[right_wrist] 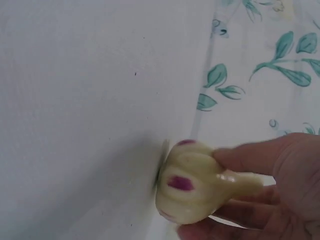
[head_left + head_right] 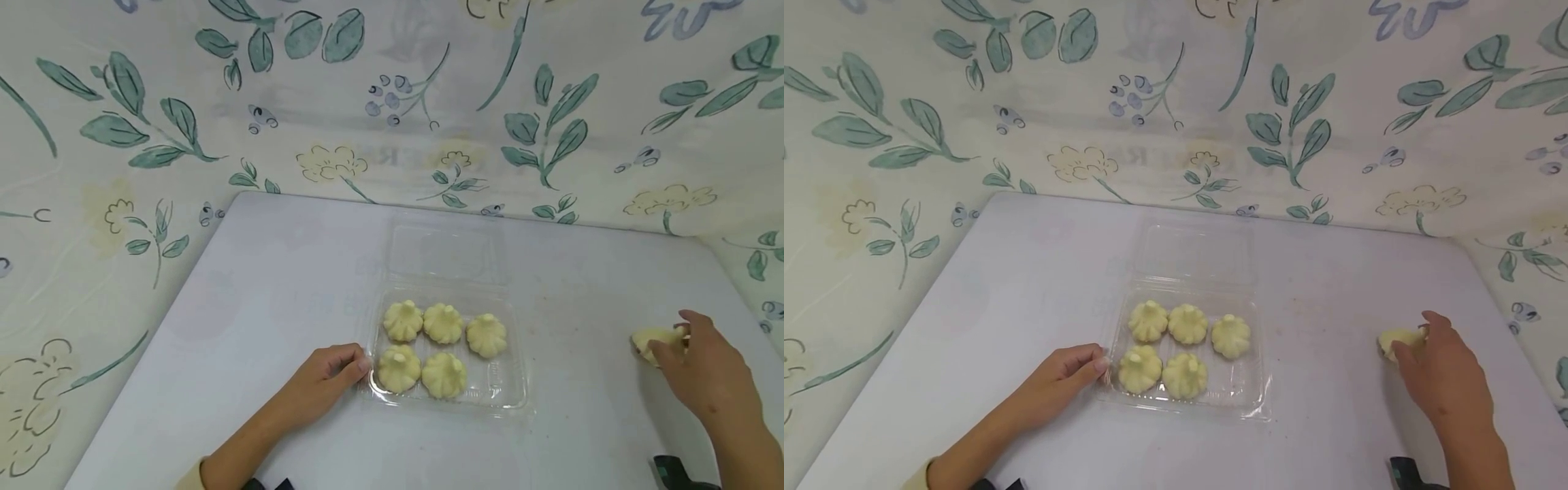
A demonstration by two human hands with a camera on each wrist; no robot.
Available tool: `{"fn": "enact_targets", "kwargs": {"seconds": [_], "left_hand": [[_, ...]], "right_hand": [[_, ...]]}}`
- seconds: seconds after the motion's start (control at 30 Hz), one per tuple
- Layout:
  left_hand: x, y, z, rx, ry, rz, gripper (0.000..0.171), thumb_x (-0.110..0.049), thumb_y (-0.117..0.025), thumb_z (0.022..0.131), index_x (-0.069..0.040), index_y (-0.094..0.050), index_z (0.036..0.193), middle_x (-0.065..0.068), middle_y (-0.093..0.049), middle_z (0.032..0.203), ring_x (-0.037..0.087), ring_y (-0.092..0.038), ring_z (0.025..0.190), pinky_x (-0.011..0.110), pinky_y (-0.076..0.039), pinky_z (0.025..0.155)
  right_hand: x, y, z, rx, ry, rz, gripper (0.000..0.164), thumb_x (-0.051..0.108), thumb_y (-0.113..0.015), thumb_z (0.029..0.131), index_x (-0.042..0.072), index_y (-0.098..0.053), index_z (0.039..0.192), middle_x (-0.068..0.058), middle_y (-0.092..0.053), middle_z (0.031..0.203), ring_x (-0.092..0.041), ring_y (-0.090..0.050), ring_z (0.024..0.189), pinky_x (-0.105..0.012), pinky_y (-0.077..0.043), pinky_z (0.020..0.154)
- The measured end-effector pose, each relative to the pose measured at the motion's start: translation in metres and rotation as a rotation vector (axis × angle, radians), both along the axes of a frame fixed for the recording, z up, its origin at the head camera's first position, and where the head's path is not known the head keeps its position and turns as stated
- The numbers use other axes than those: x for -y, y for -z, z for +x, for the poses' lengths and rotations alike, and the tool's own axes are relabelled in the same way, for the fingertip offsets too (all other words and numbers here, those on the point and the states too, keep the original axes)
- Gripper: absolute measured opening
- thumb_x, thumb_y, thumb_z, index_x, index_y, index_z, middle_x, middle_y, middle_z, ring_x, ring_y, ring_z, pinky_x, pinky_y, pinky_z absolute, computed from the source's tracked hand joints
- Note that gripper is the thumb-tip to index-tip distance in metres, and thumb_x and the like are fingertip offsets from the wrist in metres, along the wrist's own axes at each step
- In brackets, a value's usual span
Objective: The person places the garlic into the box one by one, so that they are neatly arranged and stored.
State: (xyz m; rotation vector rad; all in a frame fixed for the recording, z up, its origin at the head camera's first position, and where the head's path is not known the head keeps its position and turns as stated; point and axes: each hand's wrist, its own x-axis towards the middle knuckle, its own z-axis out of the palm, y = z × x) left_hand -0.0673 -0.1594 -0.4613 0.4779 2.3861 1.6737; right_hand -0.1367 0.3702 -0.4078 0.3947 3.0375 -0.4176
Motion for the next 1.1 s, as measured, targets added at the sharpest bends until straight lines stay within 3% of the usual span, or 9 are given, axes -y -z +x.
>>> {"fn": "enact_targets", "kwargs": {"seconds": [0.1, 0.33, 0.5, 0.67, 0.9, 1.1], "left_hand": [[0.000, 0.000, -0.001, -0.004, 0.000, -0.002, 0.025, -0.024, -0.057, 0.109, -0.018, -0.066, 0.087, -0.002, -0.065, 0.085, 0.016, -0.060, 0.088, 0.032, -0.046, 0.085], [0.000, -0.002, 0.000, -0.004, -0.003, -0.016, 0.026, -0.025, -0.057, 0.109, -0.017, -0.066, 0.087, -0.002, -0.065, 0.085, 0.016, -0.060, 0.088, 0.032, -0.046, 0.085], [0.000, -0.002, 0.000, 0.001, -0.007, -0.018, 0.026, -0.026, -0.057, 0.110, -0.017, -0.066, 0.086, -0.002, -0.065, 0.086, 0.016, -0.060, 0.089, 0.032, -0.046, 0.085], [-0.001, -0.001, 0.000, 0.000, -0.004, -0.008, 0.026, -0.026, -0.057, 0.109, -0.017, -0.066, 0.087, -0.002, -0.064, 0.085, 0.016, -0.060, 0.088, 0.031, -0.046, 0.085], [0.000, -0.001, 0.000, 0.001, -0.004, -0.008, 0.027, -0.026, -0.056, 0.110, -0.017, -0.066, 0.087, -0.002, -0.064, 0.084, 0.016, -0.060, 0.088, 0.032, -0.046, 0.085], [0.000, -0.001, 0.000, -0.005, -0.001, -0.005, 0.026, -0.025, -0.056, 0.110, -0.017, -0.066, 0.087, -0.001, -0.064, 0.085, 0.016, -0.060, 0.088, 0.032, -0.046, 0.085]], "right_hand": [[-0.003, -0.001, 0.000, 0.059, 0.008, -0.031, 0.080, 0.031, -0.063, 0.105, -0.017, -0.020, 0.153, -0.049, -0.038, 0.140, -0.066, -0.046, 0.116, -0.067, -0.048, 0.080], [-0.004, 0.004, 0.002, 0.092, 0.013, -0.040, 0.078, 0.042, -0.064, 0.104, -0.018, -0.032, 0.142, -0.052, -0.040, 0.134, -0.065, -0.049, 0.112, -0.065, -0.050, 0.077], [-0.001, 0.006, 0.003, 0.138, 0.015, -0.053, 0.084, 0.048, -0.062, 0.104, -0.017, -0.028, 0.144, -0.053, -0.038, 0.133, -0.064, -0.049, 0.110, -0.067, -0.048, 0.080], [0.005, 0.007, 0.003, 0.161, -0.027, -0.055, 0.082, 0.038, -0.064, 0.103, -0.020, -0.023, 0.144, -0.050, -0.042, 0.124, -0.057, -0.053, 0.098, -0.064, -0.048, 0.076], [0.008, 0.008, 0.005, 0.121, -0.170, -0.042, 0.076, 0.032, -0.064, 0.102, -0.024, -0.029, 0.138, -0.049, -0.049, 0.112, -0.052, -0.058, 0.087, -0.059, -0.049, 0.067], [0.013, 0.007, 0.009, 0.095, -0.166, -0.065, 0.079, 0.037, -0.065, 0.102, -0.023, -0.030, 0.141, -0.050, -0.047, 0.118, -0.053, -0.057, 0.092, -0.060, -0.049, 0.070]]}}
